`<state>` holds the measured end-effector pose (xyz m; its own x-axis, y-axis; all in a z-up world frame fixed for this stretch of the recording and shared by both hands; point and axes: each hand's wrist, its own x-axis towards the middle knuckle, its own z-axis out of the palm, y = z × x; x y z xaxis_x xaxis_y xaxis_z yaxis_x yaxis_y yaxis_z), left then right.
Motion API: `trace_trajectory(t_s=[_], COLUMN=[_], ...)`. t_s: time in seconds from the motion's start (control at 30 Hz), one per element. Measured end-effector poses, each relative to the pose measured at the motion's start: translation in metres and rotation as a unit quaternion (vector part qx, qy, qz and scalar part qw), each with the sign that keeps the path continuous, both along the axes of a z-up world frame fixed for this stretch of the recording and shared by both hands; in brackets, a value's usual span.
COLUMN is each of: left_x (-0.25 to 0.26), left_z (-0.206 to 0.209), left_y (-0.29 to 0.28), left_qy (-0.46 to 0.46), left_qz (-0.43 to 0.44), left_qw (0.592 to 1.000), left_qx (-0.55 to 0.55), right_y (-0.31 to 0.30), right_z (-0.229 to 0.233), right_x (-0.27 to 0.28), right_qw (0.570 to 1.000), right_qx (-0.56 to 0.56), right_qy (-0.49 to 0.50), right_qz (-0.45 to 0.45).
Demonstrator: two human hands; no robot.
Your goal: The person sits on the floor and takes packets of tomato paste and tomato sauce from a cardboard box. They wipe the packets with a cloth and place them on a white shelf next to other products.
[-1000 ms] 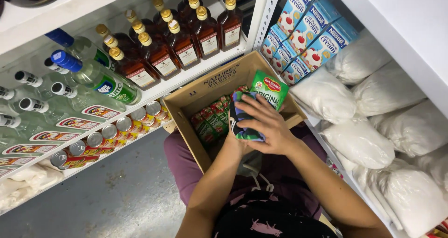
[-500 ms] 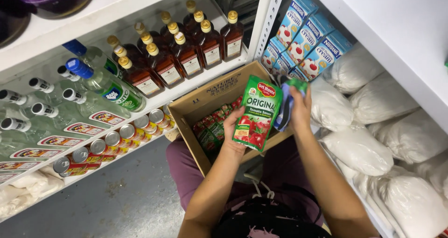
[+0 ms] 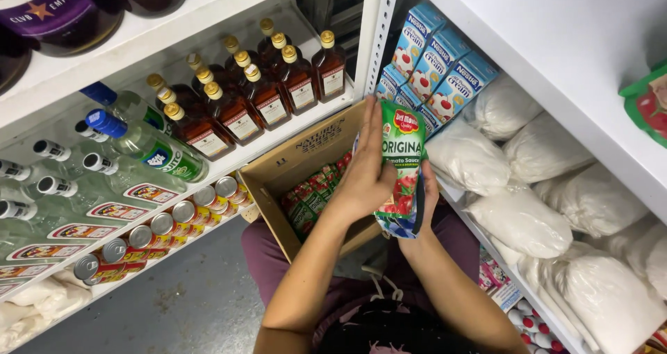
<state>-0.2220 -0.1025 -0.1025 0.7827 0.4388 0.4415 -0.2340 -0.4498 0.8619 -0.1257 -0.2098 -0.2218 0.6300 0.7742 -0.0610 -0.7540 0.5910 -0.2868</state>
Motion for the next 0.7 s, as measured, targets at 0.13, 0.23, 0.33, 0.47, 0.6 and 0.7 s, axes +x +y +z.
trace_trajectory(t_s=[0.13,0.23,0.33,0.47,0.6,0.7], left_x=[-0.006,-0.006,0.003,0.014,0.020,0.023], left_z=[0.028,0.020,-0.010,-0.085,-0.144,-0.124], left_y=[-0.004,-0.001,0.008,0.015,0.015,0.008], left_qy=[0.070,0.122,0.039,-0.130,-0.271,-0.249], left_qz=[0.080,0.014,-0.048,-0.199,-0.472,-0.447], left_qw=[0.978,0.981,0.997,0.874,0.513,0.465], left_qx=[0.178,0.152,0.051,-0.423,-0.664,-0.722], right_y=[0.001,-0.003,-0.001,-0.006,-0.003,0.002], right_z=[0.042,0.062,0.071,0.081,0.083,0.081], right_x=[-0.004,-0.012,-0.021,-0.033,-0.041,-0.034], right_qw=[0.999,0.997,0.964,0.726,0.552,0.444], right_qx=[-0.028,-0.048,-0.084,-0.127,-0.102,-0.078], right_qy=[-0.009,-0.048,-0.227,-0.639,-0.801,-0.876], right_qz=[-0.015,-0.039,-0.113,-0.221,-0.210,-0.170])
